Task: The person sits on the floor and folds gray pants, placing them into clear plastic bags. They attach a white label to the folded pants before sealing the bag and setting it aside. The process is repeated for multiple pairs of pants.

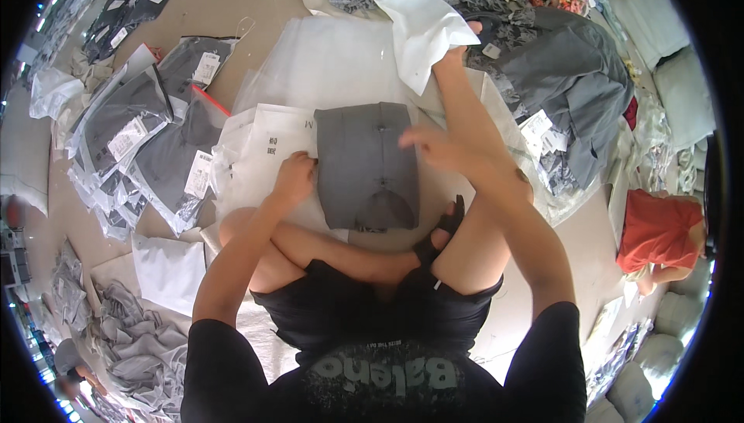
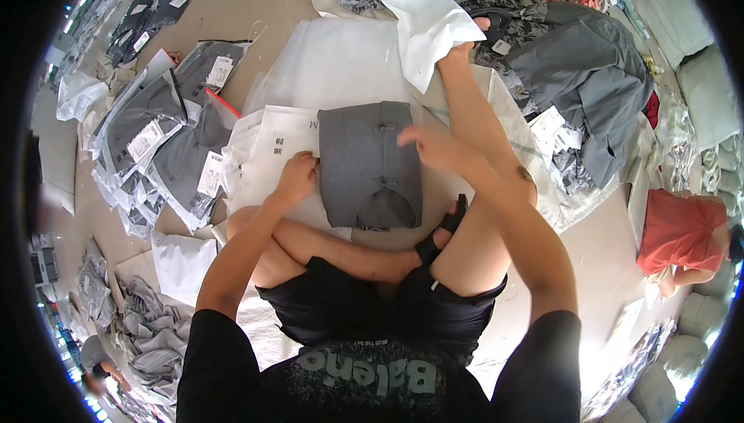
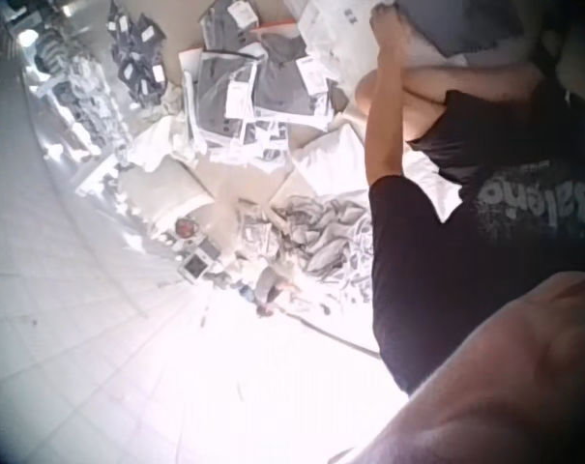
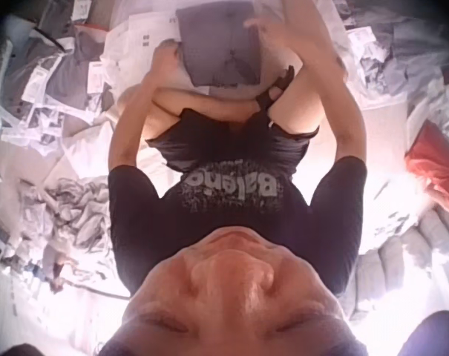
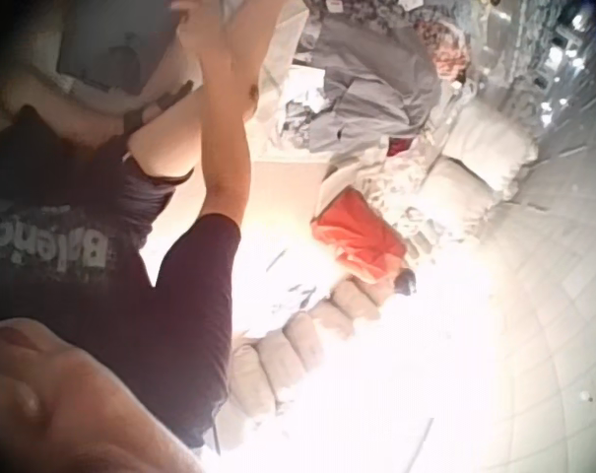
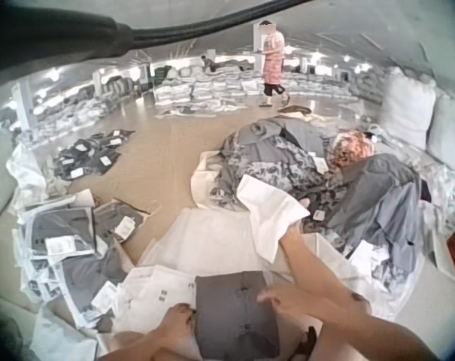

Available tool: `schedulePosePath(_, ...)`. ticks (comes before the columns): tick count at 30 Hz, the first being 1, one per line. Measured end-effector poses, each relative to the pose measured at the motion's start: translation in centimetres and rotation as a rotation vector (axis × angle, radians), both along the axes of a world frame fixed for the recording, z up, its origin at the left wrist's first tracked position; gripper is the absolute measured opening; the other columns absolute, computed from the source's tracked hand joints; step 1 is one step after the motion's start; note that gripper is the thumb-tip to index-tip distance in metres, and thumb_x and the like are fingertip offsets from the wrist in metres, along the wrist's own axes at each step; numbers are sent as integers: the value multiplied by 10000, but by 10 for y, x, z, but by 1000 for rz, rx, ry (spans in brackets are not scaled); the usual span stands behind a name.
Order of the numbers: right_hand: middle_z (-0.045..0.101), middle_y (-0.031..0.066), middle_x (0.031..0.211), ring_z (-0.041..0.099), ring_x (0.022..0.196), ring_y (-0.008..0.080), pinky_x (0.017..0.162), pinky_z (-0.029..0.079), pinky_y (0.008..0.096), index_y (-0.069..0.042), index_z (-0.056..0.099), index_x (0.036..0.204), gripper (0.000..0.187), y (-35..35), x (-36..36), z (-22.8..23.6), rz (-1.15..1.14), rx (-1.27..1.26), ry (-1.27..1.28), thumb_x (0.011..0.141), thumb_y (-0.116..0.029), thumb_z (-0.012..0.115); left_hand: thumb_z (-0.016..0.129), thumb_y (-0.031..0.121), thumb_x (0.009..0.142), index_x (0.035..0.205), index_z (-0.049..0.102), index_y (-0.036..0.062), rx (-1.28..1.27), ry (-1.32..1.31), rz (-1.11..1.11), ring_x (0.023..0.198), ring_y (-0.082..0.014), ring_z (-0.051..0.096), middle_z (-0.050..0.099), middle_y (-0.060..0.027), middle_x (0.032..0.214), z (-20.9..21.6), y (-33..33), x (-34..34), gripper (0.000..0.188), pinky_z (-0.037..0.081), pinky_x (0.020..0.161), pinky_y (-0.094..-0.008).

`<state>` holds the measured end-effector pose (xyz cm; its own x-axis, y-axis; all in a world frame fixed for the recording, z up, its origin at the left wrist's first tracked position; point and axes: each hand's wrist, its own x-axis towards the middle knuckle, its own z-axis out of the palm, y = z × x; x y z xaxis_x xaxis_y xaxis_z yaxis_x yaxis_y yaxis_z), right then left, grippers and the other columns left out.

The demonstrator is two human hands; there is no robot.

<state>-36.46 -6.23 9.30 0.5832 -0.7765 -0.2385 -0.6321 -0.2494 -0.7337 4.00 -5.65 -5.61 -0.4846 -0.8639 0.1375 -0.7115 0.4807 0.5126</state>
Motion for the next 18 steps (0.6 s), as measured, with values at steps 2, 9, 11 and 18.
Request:
schedulePosePath(2, 586, 240, 1440, 536, 1367, 351, 1098, 454, 431, 29, 614, 1359, 415, -17, 13, -60, -366, -94, 302, 980, -136, 579, 608, 270, 1017, 1263, 674, -11, 397, 109, 277, 1049, -345, 695, 745, -195, 1082, 4, 6, -1, 379, 543, 923, -404)
schedulePosePath(9, 648, 180, 1368, 614, 1250, 288, 1048, 496, 410, 44, 601, 1369, 625, -28, 31, -123, -1147, 715, -586, 1012, -465, 667, 616, 302, 1064, 1282, 617, -53, 773, 728, 542, 1031, -208, 669, 723, -143, 1130, 35, 35, -98, 416, 545, 892, -363)
schedulePosePath(11, 666, 157, 1355, 640, 1219, 276, 1021, 518, 394, 30, 586, 1409, 629, -34, 32, -118, -987, 911, -833, 1001, -435, 698, 619, 288, 1065, 1295, 592, -57, 826, 923, 577, 1030, -209, 665, 717, -141, 1153, 39, 42, -98, 415, 542, 896, -368)
schedulePosePath(18, 673, 157, 1284, 659, 1145, 302, 998, 533, 425, -57, 530, 1473, 660, -27, 33, -127, -794, -197, -266, 901, -233, 810, 702, 348, 999, 1309, 570, -53, 461, 520, 613, 1083, -344, 682, 707, -230, 1165, 1, 58, -96, 523, 535, 933, -424)
